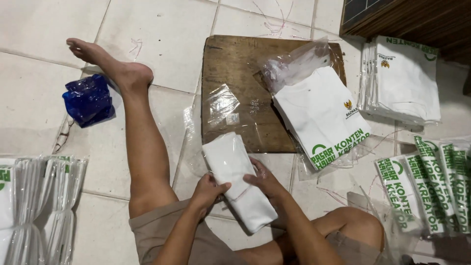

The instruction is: Folding t-shirts and placing them into individual plastic bags for packaging.

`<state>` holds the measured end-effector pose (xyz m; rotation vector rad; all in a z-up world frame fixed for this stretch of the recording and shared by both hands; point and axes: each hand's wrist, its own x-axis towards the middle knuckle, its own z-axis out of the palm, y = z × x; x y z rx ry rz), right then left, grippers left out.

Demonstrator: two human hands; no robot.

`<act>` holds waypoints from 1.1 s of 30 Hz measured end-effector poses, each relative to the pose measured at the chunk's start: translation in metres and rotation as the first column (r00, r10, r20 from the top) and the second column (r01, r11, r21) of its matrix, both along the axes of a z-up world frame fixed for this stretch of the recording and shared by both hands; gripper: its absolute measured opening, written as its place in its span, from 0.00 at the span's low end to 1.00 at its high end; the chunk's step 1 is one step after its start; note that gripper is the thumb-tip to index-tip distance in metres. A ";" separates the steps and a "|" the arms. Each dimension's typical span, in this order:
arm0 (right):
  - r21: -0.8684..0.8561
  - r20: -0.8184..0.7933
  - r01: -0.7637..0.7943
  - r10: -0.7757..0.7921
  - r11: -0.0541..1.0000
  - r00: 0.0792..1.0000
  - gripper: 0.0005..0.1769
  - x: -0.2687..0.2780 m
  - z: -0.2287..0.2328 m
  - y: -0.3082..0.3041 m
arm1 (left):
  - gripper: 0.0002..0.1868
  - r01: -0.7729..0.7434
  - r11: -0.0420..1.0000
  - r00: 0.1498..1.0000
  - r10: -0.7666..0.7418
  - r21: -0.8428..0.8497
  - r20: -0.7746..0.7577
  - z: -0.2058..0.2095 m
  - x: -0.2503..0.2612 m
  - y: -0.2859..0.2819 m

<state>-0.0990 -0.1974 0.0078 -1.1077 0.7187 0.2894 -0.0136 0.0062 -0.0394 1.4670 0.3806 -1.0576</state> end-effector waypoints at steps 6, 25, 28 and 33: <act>-0.168 -0.177 -0.068 0.038 0.984 0.983 0.44 0.017 0.014 -0.019 | 0.34 -0.031 0.998 0.992 0.025 -0.049 -0.123 0.051 -0.002 -0.018; -0.001 -0.181 0.039 -0.038 0.999 0.983 0.17 -0.040 -0.048 -0.023 | 0.13 -0.173 0.979 0.978 0.157 -0.111 -0.139 0.032 -0.001 -0.014; 0.002 -0.164 0.528 -0.521 0.849 0.838 0.13 -0.038 -0.081 -0.008 | 0.13 -0.170 0.983 0.983 0.164 -0.064 -0.082 0.033 -0.001 -0.011; -0.144 -0.097 0.747 -0.761 0.649 0.642 0.10 -0.027 -0.060 -0.003 | 0.12 -0.180 0.983 0.982 0.178 -0.022 -0.063 0.049 -0.005 -0.009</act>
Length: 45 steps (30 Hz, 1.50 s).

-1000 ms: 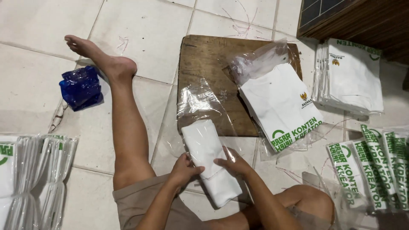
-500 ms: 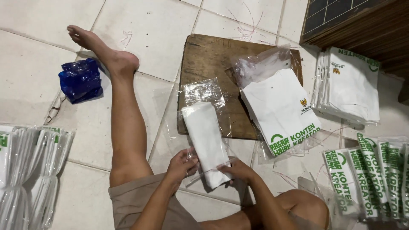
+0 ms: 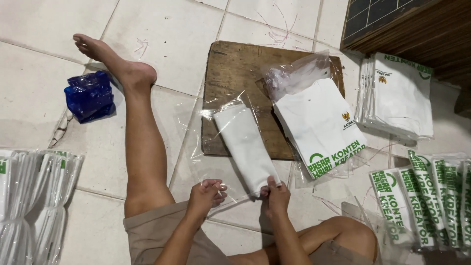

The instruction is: Folding t-shirts and placing them into individual plastic bags for packaging.

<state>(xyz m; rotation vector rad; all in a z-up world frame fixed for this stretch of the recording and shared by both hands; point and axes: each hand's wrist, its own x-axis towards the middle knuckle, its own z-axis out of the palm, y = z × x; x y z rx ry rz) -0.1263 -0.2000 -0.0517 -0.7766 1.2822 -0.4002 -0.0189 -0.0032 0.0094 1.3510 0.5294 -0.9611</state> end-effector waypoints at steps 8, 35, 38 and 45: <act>-0.146 -0.175 0.205 -0.229 0.968 0.958 0.26 0.014 0.064 0.004 | 0.38 -0.190 0.755 0.514 -0.469 0.628 0.719 0.016 -0.042 -0.021; -0.862 -0.101 -0.500 0.995 -0.080 0.014 0.37 0.071 0.028 0.052 | 0.02 -0.285 0.777 -0.338 -0.629 0.561 0.700 0.057 -0.025 -0.001; -0.672 0.324 -0.502 0.826 0.544 0.461 0.41 0.116 0.034 0.071 | 0.05 -0.232 0.821 -0.355 -0.571 0.522 0.740 0.058 -0.025 -0.003; -0.737 -0.618 -0.603 0.666 -0.305 0.418 0.26 0.169 -0.012 0.073 | 0.04 -0.198 0.843 -0.326 -0.537 0.500 0.778 0.066 -0.012 0.000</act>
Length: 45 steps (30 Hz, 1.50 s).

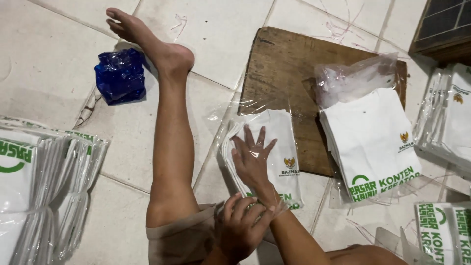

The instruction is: Folding t-shirts and placing them into individual plastic bags for packaging.

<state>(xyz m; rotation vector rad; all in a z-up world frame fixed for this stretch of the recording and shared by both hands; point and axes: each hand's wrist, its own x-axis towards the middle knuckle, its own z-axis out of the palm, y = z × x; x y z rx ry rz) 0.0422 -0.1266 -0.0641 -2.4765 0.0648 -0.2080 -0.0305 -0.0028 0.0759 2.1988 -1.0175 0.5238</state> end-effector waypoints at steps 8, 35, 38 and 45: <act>-0.477 0.032 0.037 -0.025 0.878 0.999 0.29 0.034 -0.009 0.010 | 0.08 0.007 0.999 1.000 -0.008 -0.049 -0.023 -0.001 0.012 0.008; 0.401 -0.648 0.734 -0.397 0.548 0.650 0.24 -0.205 0.005 -0.129 | 0.19 -0.603 0.739 -0.087 0.314 0.301 -0.945 -0.135 0.018 0.036; 0.427 -0.737 0.807 -0.360 0.408 0.572 0.20 -0.202 -0.007 -0.138 | 0.18 -0.608 0.731 -0.068 0.341 0.310 -0.937 -0.157 0.017 0.038; 0.458 -0.818 0.834 -0.219 0.308 0.531 0.23 -0.191 0.020 -0.128 | 0.14 -0.560 0.767 -0.158 0.271 0.313 -0.949 -0.157 0.013 0.038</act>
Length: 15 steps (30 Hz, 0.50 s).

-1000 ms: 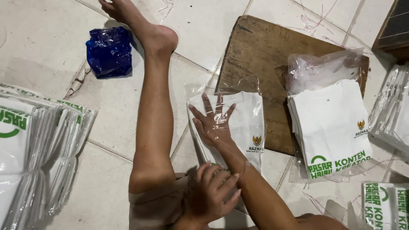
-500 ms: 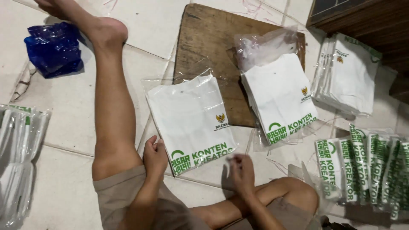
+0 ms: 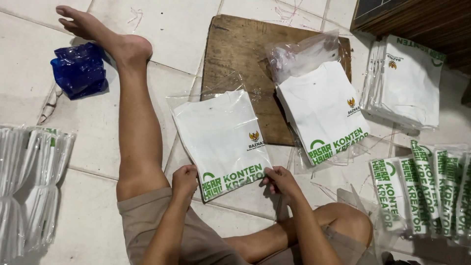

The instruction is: Folding t-shirts and placing them into individual plastic bags for packaging.

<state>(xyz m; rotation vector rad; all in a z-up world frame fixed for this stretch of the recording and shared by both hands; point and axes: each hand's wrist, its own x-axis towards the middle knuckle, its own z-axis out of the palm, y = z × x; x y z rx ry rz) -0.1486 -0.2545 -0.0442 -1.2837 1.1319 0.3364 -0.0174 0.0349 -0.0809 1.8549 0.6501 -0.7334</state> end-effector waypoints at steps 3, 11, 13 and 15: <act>-0.003 0.012 0.021 -0.021 1.000 1.000 0.19 0.014 0.033 0.018 | 0.14 0.031 1.000 0.999 -0.031 0.004 0.007 0.010 -0.001 0.000; -0.163 0.238 0.187 -0.145 0.969 0.960 0.14 0.004 0.024 0.006 | 0.14 -0.010 0.999 0.983 0.002 0.045 0.182 0.062 -0.006 -0.007; -0.081 0.223 -0.029 0.046 0.996 0.974 0.35 0.005 0.029 -0.004 | 0.17 -0.129 0.980 0.985 0.144 -0.154 0.095 0.063 -0.006 -0.011; -0.099 0.258 0.016 0.010 0.995 0.966 0.32 0.007 0.012 -0.017 | 0.18 -0.118 0.982 0.986 0.133 -0.145 0.097 0.064 -0.006 -0.013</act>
